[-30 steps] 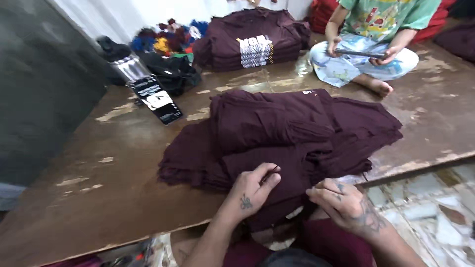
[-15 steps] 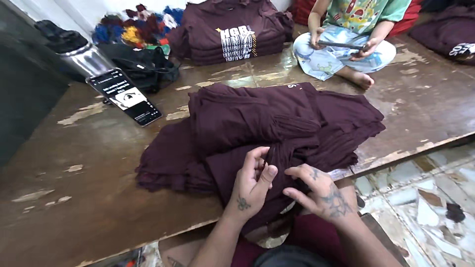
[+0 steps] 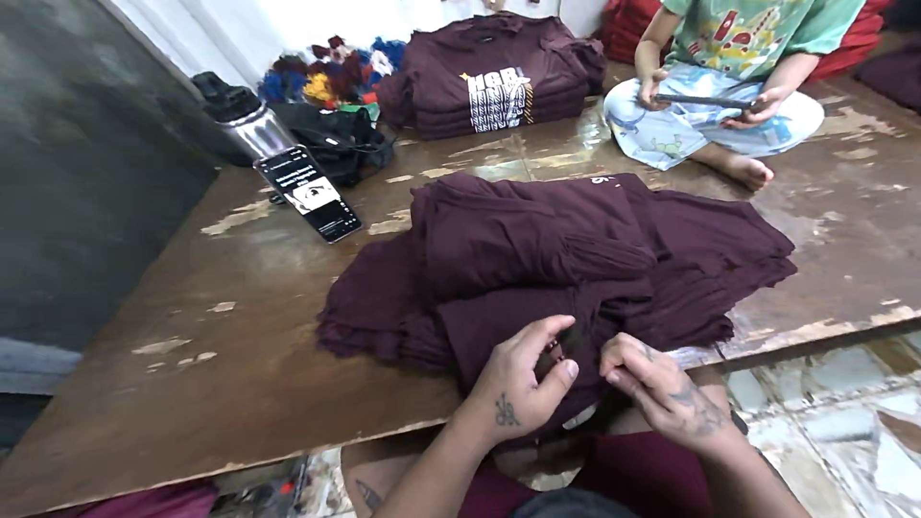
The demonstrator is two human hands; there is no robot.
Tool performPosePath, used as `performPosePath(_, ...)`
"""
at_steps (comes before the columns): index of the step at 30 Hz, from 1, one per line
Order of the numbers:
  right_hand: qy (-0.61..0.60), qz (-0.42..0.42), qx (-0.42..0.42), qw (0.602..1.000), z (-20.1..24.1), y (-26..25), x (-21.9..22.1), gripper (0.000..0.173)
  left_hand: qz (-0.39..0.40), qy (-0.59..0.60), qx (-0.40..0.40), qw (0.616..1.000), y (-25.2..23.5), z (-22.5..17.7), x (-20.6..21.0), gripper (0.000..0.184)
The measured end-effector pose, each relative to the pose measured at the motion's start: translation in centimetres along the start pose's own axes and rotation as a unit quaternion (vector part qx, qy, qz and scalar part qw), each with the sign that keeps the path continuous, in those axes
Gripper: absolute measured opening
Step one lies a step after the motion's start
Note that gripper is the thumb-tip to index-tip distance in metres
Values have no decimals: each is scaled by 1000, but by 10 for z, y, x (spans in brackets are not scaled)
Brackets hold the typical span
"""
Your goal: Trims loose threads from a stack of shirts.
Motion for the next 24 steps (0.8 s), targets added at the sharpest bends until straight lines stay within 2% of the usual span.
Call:
performPosePath(5,96,-18,9,995,6,2,-5,24,101,-115,17,988,10,-7,-1,35)
performPosePath(9,119,-52,11,992,8,3,-2,23,84,-164,78,980,16,-2,0,34)
performPosePath(16,153,-75,7,985,12,2,0,21,60,-199,102,973,17,-2,2,31)
performPosePath(24,134,-90,3,987,12,3,2,21,62,-219,106,968,18,-4,3,33)
Point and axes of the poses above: each hand's wrist, its own y-axis away from the middle knuckle, its own x-axis out of the palm, z = x × y, the point moved 3 cm from there along -y, towards the middle knuckle, and after that the axes turned 15 degrees about y, right-handed, at the moved point
